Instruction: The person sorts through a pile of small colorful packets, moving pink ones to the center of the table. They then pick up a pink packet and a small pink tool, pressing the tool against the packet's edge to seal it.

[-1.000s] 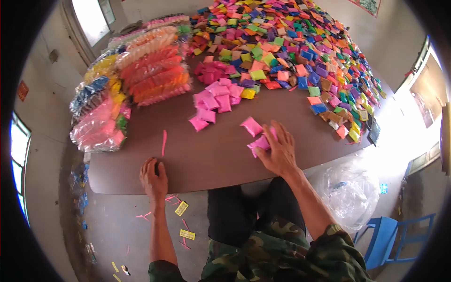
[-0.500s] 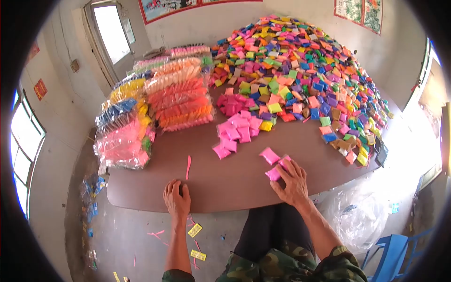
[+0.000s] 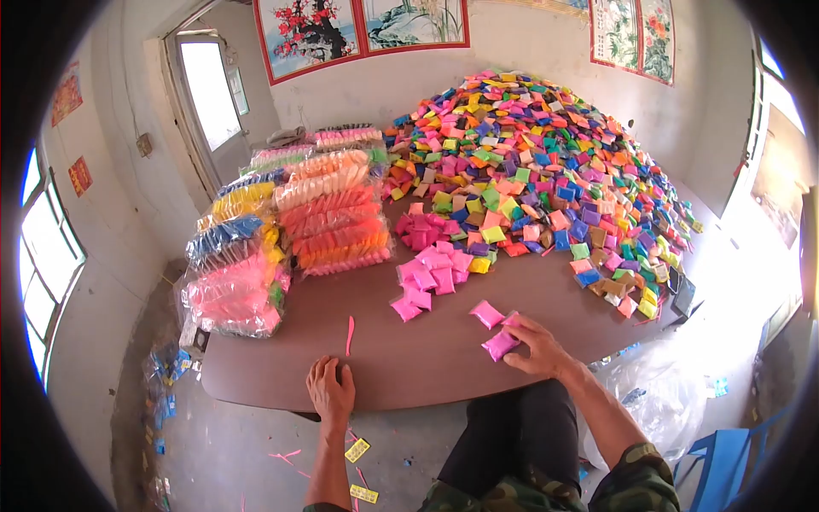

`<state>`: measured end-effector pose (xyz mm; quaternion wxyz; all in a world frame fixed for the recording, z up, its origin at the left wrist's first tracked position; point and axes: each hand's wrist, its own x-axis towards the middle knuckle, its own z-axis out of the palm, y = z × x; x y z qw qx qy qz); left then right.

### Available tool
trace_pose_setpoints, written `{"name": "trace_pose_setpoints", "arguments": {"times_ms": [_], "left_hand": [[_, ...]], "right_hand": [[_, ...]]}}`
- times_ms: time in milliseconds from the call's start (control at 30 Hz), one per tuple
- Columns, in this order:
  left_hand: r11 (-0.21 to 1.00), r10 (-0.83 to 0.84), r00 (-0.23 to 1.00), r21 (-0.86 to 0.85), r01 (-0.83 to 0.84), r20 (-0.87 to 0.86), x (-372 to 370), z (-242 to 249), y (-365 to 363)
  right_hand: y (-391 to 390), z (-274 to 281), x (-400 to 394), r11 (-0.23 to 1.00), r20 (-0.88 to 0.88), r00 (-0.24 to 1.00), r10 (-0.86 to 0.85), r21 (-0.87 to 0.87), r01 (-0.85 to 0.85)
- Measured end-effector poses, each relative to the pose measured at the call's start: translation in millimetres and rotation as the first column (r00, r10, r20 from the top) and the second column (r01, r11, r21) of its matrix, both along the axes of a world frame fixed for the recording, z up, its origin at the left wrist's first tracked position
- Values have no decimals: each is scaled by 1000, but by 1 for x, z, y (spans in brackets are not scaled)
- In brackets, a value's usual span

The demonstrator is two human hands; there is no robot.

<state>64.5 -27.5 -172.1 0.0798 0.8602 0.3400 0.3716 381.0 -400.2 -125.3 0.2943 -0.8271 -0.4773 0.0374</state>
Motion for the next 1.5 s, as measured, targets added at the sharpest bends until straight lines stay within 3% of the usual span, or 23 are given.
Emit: {"name": "trace_pose_setpoints", "arguments": {"times_ms": [167,567,667,767,867,1000,1100,1200,1300,1500], "left_hand": [[1000,-9,1000,-9,10,6,-1,6,-4],[999,-45,999,30,45,2,-3,8,-5],[998,-40,999,49,40,3,-3,4,-4],[997,-52,999,51,52,6,-4,3,-2],[998,-45,999,33,45,-4,-6,-4,2],[998,-54,999,34,54,0,-5,-7,5],[997,-61,998,38,61,3,-6,-9,5],[998,-52,999,48,52,0,-3,-9,4],[997,-54,998,58,56,-37,-6,-9,8],[994,-62,998,93,63,-18,-3,-7,8]], "right_hand": [[-11,-12,10,975,-61,990,-123,176,132],[-41,10,-2,985,-121,988,-98,129,114],[-75,14,-3,974,-484,862,-151,79,214],[-127,12,-4,975,-644,748,-160,18,224],[-175,-7,-24,866,-835,550,-5,272,420],[-197,-16,-56,835,-794,597,112,400,377],[-195,11,-81,763,-881,420,219,423,489],[-198,19,-83,804,-826,535,177,435,406],[-195,20,-82,830,-656,739,156,493,262],[-185,50,-105,830,-673,717,182,497,255]]}}
